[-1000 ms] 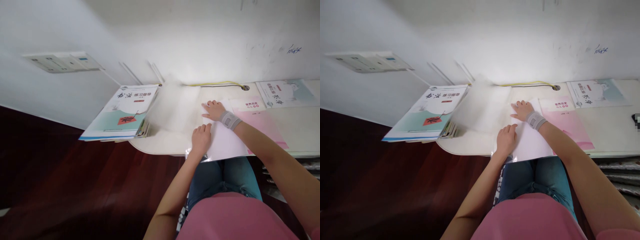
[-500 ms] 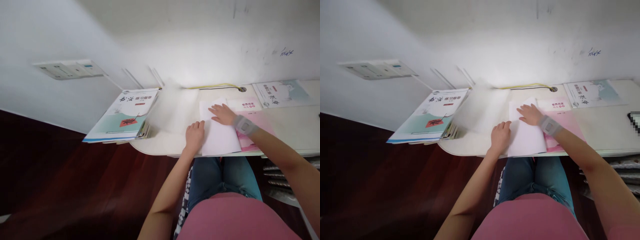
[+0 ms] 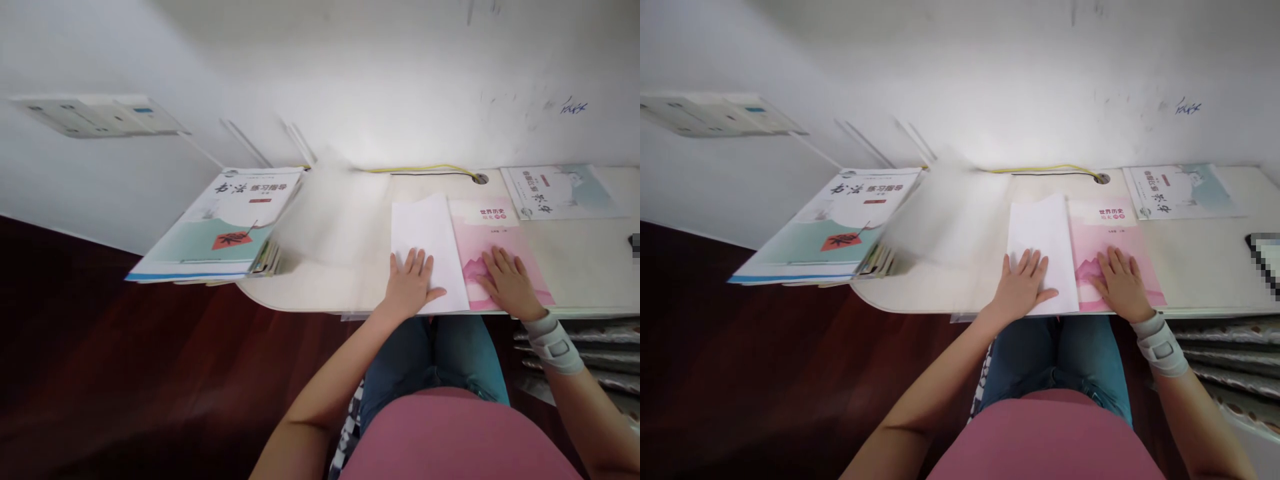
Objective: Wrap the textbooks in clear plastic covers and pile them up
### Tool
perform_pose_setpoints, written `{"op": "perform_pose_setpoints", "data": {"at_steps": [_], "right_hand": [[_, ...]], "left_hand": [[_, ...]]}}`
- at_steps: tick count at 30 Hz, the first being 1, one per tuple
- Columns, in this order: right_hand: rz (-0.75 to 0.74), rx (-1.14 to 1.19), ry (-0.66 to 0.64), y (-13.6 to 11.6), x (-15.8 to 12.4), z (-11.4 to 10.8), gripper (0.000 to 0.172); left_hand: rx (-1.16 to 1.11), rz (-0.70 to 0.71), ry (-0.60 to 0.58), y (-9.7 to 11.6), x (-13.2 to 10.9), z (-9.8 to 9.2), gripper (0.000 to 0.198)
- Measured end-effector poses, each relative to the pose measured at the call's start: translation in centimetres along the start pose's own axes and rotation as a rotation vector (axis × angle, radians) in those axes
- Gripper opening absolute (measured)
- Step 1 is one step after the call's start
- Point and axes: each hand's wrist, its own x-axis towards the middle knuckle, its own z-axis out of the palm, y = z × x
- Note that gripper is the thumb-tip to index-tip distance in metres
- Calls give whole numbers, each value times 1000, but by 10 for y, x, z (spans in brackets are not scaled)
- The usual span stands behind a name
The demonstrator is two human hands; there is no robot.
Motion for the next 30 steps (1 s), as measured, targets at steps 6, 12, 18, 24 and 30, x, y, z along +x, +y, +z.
{"op": "perform_pose_setpoints", "data": {"at_steps": [6,12,18,24,30], "right_hand": [[4,17,22,0,2,-1,59],[20,35,26,0,1,1,60],[28,47,16,1,2,-1,59],[19,38,14,3,1,-1,60],[10,13,14,4,0,-1,58]], "left_hand": [[17,11,-31,-14,-6,-5,71],[39,-59,-32,-25,-17,-3,67],[-53,-89,85,7,-15,-8,51],[-157,-101,118,34,5,10,49],[-64,-110,164,29,3,25,45]]}}
